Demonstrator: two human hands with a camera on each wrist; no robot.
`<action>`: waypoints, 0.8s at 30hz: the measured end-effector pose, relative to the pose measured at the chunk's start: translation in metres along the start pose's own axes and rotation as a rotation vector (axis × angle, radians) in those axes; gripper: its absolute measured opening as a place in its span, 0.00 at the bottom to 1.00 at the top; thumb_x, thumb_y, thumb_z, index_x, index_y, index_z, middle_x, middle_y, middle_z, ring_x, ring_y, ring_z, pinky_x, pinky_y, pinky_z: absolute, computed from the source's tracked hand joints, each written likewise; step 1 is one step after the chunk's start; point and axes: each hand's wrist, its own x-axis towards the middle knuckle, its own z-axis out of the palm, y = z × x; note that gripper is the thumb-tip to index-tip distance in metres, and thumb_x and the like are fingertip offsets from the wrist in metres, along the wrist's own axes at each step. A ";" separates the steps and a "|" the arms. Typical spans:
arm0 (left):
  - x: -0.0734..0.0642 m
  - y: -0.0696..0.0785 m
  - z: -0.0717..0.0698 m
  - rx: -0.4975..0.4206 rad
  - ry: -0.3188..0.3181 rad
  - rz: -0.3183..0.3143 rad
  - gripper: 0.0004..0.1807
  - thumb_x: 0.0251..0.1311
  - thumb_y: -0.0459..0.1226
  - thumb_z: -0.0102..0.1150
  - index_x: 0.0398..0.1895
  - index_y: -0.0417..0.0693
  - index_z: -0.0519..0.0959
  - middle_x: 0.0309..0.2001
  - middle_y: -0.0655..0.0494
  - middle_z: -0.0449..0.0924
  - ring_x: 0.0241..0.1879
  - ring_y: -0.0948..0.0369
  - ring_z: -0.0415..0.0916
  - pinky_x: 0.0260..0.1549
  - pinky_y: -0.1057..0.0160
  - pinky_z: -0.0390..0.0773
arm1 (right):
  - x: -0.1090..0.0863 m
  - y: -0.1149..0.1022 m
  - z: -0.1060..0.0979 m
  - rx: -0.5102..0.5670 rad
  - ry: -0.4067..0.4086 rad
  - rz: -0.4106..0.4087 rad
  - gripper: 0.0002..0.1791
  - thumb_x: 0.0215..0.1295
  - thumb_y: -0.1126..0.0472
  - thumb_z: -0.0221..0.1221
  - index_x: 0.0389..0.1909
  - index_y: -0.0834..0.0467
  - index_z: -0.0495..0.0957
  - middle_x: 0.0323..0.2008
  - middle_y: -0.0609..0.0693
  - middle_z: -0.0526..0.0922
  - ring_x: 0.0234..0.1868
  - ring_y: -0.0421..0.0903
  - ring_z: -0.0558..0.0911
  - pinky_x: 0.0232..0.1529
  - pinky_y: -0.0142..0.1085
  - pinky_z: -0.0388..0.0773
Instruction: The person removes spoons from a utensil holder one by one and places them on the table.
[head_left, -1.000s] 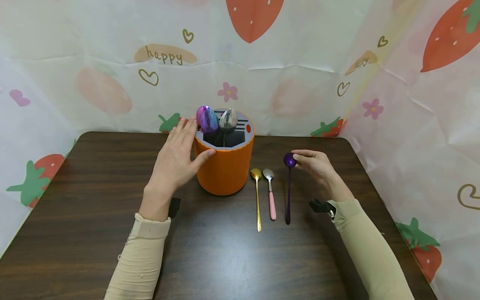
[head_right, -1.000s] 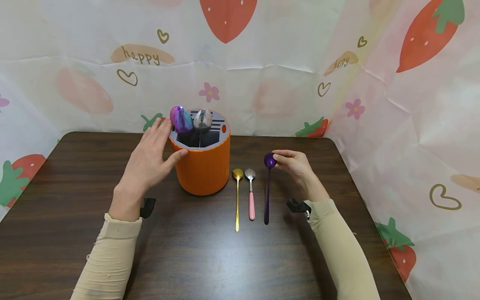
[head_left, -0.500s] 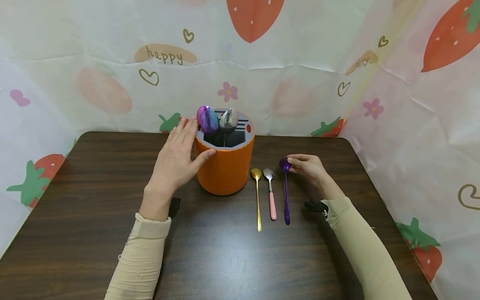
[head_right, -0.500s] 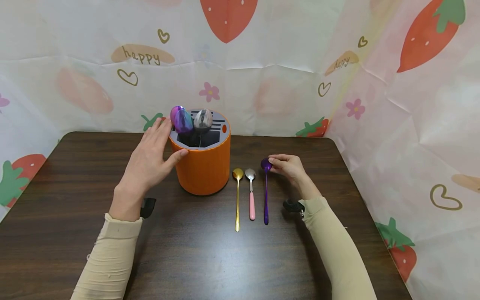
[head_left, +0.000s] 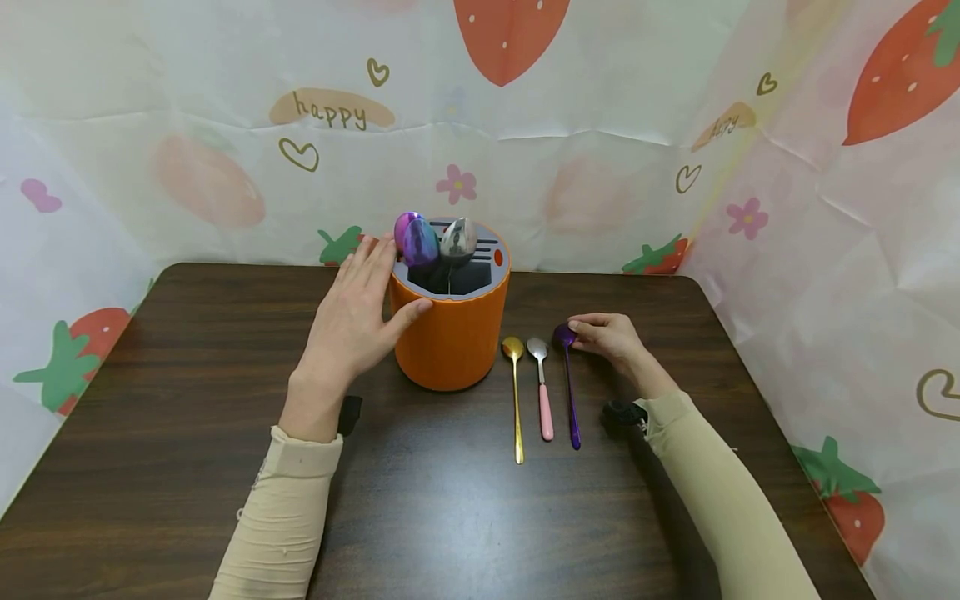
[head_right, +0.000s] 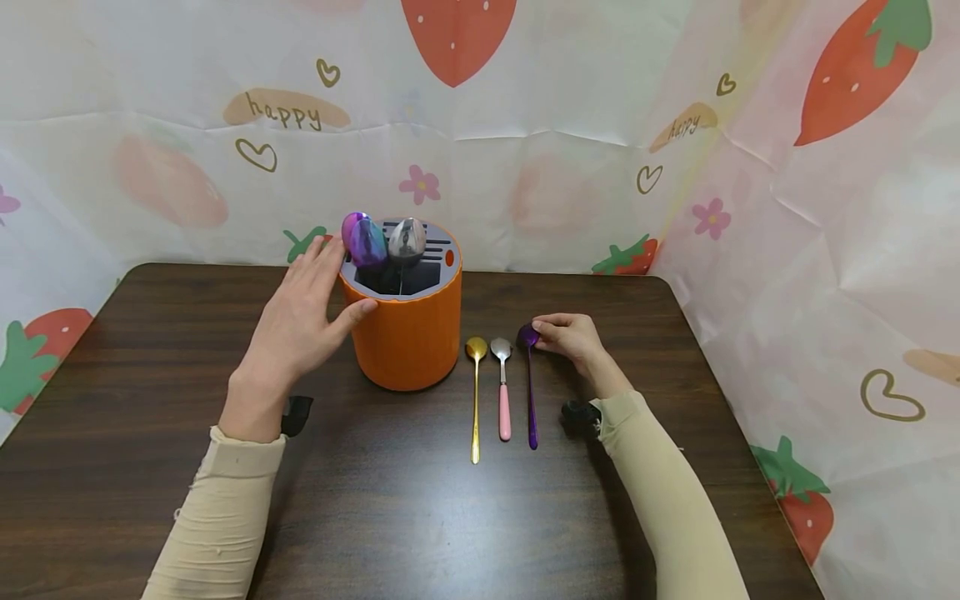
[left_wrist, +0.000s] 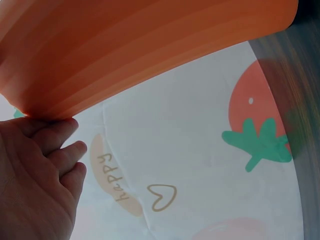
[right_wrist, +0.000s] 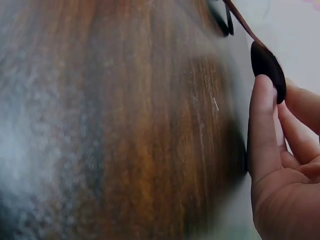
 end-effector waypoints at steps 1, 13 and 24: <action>0.000 0.000 0.000 0.000 0.000 0.000 0.51 0.72 0.65 0.49 0.85 0.44 0.47 0.83 0.44 0.50 0.84 0.51 0.37 0.81 0.50 0.39 | 0.000 0.000 0.000 -0.019 0.004 -0.004 0.22 0.75 0.71 0.58 0.63 0.81 0.71 0.34 0.44 0.87 0.30 0.38 0.87 0.39 0.29 0.87; 0.000 0.000 0.000 -0.006 -0.005 -0.001 0.52 0.72 0.66 0.48 0.85 0.44 0.47 0.83 0.45 0.49 0.84 0.51 0.37 0.81 0.50 0.39 | 0.002 0.002 0.000 -0.315 0.029 -0.069 0.20 0.74 0.63 0.63 0.58 0.75 0.80 0.38 0.56 0.87 0.28 0.38 0.87 0.38 0.32 0.88; 0.000 0.001 0.000 -0.017 -0.004 0.003 0.52 0.72 0.67 0.45 0.85 0.44 0.47 0.83 0.45 0.50 0.84 0.51 0.37 0.81 0.49 0.39 | -0.006 0.000 0.003 -0.531 0.092 -0.150 0.18 0.75 0.61 0.63 0.56 0.71 0.81 0.51 0.69 0.86 0.37 0.51 0.91 0.39 0.37 0.89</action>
